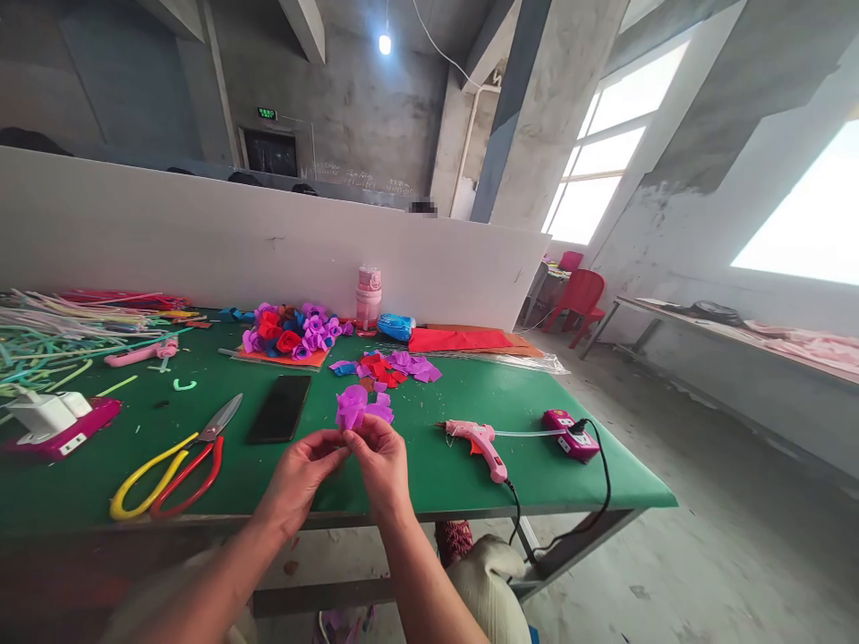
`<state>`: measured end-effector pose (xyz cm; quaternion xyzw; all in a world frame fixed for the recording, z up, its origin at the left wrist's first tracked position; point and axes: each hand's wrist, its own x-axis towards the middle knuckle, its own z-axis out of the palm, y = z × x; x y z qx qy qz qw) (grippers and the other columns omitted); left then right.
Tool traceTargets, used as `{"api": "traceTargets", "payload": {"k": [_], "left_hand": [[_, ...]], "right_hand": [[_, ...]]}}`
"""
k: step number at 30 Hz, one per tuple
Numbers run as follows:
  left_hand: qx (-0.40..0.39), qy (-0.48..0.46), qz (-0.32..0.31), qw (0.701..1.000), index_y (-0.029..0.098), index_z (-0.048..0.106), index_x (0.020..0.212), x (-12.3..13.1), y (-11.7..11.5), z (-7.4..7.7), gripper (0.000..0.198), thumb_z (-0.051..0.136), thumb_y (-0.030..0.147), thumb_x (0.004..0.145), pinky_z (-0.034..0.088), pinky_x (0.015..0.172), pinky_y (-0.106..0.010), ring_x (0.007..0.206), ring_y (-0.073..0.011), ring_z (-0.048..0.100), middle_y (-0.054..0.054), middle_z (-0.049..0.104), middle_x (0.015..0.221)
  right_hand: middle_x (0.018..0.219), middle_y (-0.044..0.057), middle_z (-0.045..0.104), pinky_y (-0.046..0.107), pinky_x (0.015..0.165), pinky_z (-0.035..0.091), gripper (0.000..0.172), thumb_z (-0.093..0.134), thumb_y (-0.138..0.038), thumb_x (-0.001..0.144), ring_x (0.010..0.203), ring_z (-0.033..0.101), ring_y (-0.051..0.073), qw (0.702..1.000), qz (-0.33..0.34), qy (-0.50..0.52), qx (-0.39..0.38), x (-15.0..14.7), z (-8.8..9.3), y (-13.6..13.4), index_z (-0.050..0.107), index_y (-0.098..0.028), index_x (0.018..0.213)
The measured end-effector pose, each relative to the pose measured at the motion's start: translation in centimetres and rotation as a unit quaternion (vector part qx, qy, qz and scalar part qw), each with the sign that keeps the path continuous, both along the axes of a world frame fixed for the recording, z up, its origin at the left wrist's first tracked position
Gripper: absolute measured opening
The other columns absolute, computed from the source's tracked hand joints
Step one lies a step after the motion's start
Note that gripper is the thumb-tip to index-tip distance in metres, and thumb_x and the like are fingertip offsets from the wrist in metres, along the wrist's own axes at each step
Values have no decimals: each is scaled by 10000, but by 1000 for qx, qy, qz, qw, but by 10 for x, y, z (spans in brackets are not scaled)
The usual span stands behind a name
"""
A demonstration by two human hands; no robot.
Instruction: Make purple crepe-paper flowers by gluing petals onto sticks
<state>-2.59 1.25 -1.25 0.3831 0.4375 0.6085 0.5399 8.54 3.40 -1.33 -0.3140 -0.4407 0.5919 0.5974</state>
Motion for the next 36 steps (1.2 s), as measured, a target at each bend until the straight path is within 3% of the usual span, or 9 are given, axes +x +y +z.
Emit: {"api": "traceTargets", "payload": {"k": [5, 13, 19, 27, 36], "left_hand": [[-19, -59, -17, 998, 145, 726, 871, -17, 3, 7, 321, 775, 332, 615, 371, 548, -211, 600, -94, 490, -58, 668, 819], [-5, -91, 2, 996, 138, 713, 726, -15, 3, 10, 233, 780, 334, 621, 377, 582, -216, 610, -94, 456, -16, 599, 659], [10, -55, 40, 998, 138, 717, 691, -14, 1, 11, 232, 812, 307, 562, 348, 566, -205, 586, -81, 411, 9, 579, 597], [29, -8, 74, 997, 165, 726, 665, -14, -3, 15, 188, 800, 305, 563, 415, 694, -238, 689, -129, 532, -20, 674, 672], [26, -12, 47, 998, 159, 756, 769, -21, -1, 10, 193, 714, 306, 650, 403, 640, -235, 672, -127, 523, -52, 699, 739]], "right_hand": [[822, 7, 720, 250, 759, 455, 250, 781, -276, 644, 760, 625, 137, 1000, 5, 15, -15, 6, 2, 1, 704, -194, 867], [828, 0, 723, 265, 827, 450, 229, 770, -259, 673, 770, 633, 131, 998, 53, 22, -13, 0, 0, -5, 717, -197, 887], [822, 9, 725, 273, 798, 466, 268, 790, -272, 636, 773, 640, 150, 999, 36, 12, -20, -2, 1, -4, 712, -191, 878], [845, 20, 733, 280, 791, 476, 253, 771, -281, 647, 790, 650, 159, 1000, 12, -14, -1, -4, -3, -4, 702, -191, 873], [834, 25, 731, 312, 786, 483, 246, 755, -310, 654, 799, 651, 187, 999, -5, -38, 10, -3, -2, -2, 700, -186, 860]]}}
